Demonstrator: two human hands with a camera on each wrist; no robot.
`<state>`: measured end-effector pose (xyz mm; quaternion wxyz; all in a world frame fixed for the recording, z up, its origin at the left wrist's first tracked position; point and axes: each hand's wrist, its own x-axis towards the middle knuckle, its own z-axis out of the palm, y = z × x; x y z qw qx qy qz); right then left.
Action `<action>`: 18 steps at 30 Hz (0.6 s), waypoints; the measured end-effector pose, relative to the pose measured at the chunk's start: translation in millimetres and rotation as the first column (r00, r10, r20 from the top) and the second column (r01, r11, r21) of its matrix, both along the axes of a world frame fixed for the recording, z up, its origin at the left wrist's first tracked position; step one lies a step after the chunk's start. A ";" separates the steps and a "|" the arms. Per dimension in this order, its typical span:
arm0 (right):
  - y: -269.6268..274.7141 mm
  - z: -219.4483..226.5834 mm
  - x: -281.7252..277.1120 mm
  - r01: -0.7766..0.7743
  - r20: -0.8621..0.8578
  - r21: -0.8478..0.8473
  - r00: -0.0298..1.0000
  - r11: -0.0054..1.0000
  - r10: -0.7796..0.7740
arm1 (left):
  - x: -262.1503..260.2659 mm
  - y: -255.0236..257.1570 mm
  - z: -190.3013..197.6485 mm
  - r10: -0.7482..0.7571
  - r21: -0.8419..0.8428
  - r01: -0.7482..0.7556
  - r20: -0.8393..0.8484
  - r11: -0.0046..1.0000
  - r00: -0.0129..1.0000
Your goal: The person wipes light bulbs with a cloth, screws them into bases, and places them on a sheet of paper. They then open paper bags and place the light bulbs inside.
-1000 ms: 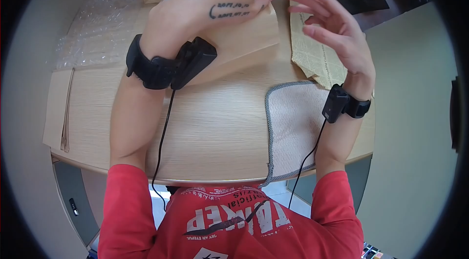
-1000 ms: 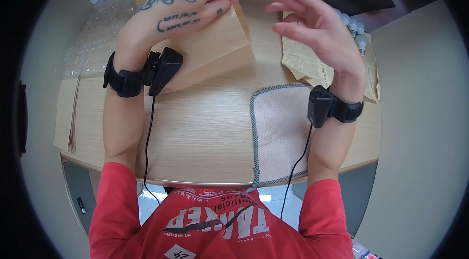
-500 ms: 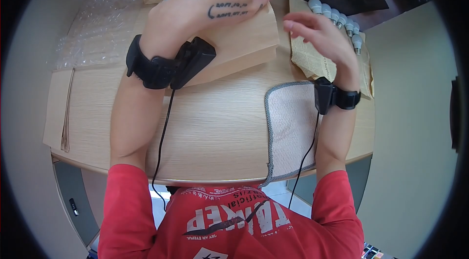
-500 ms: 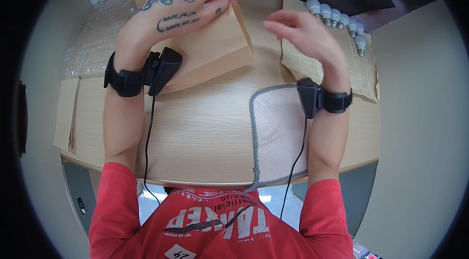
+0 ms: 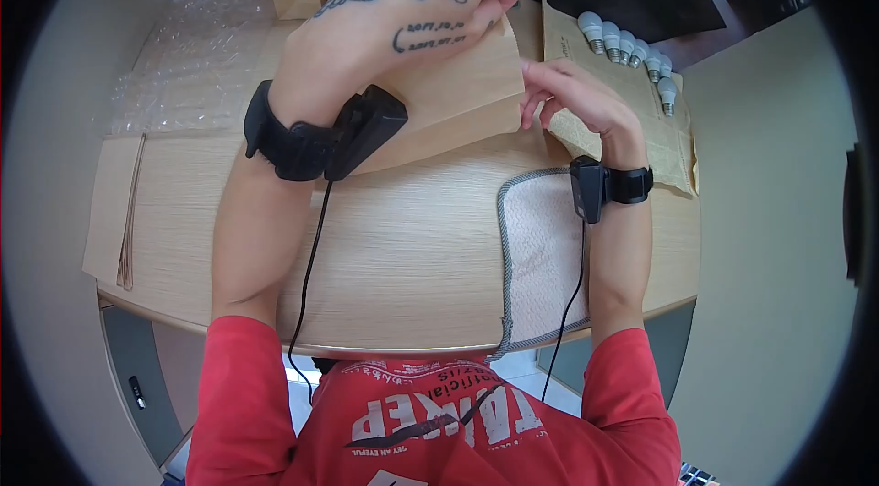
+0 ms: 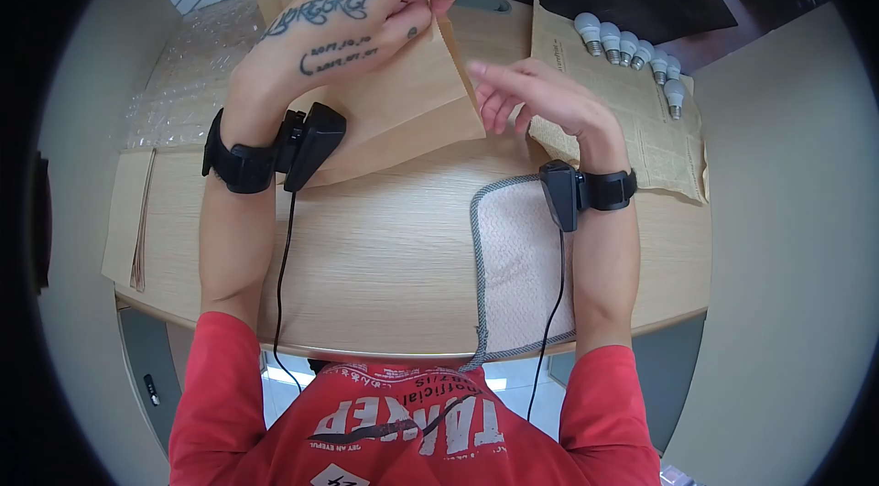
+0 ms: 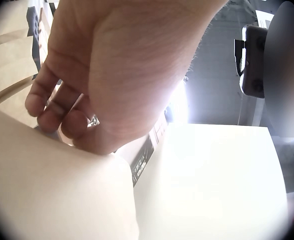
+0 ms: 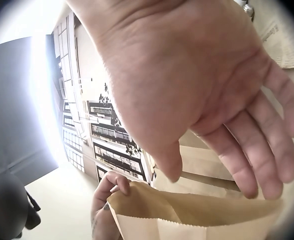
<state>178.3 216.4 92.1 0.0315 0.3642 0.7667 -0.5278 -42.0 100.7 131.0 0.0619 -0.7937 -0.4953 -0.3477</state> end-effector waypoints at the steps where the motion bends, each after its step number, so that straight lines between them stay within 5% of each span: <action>1: -0.5 -0.8 0.7 -0.047 0.025 0.060 0.999 0.997 0.045 | 0.3 0.6 -2.8 -0.002 0.022 0.001 0.030 1.000 1.000; 3: -1.1 -5.2 2.3 -0.142 0.083 0.175 0.988 0.974 0.129 | 0.0 1.2 -2.9 -0.007 0.029 0.006 0.048 1.000 0.999; 6: 3.2 -10.5 4.5 -0.163 0.078 0.134 0.985 0.978 0.154 | -0.4 -1.9 3.8 -0.001 -0.006 0.001 0.030 1.000 1.000; 12: -3.4 4.2 8.6 -0.044 -0.114 0.102 0.992 0.994 0.056 | -4.8 -2.6 9.8 -0.003 0.031 0.001 0.058 1.000 0.998; 18: -5.2 5.0 5.2 -0.029 -0.022 0.224 0.999 0.974 0.035 | -5.3 -6.6 15.7 -0.030 0.085 0.021 0.105 0.996 0.994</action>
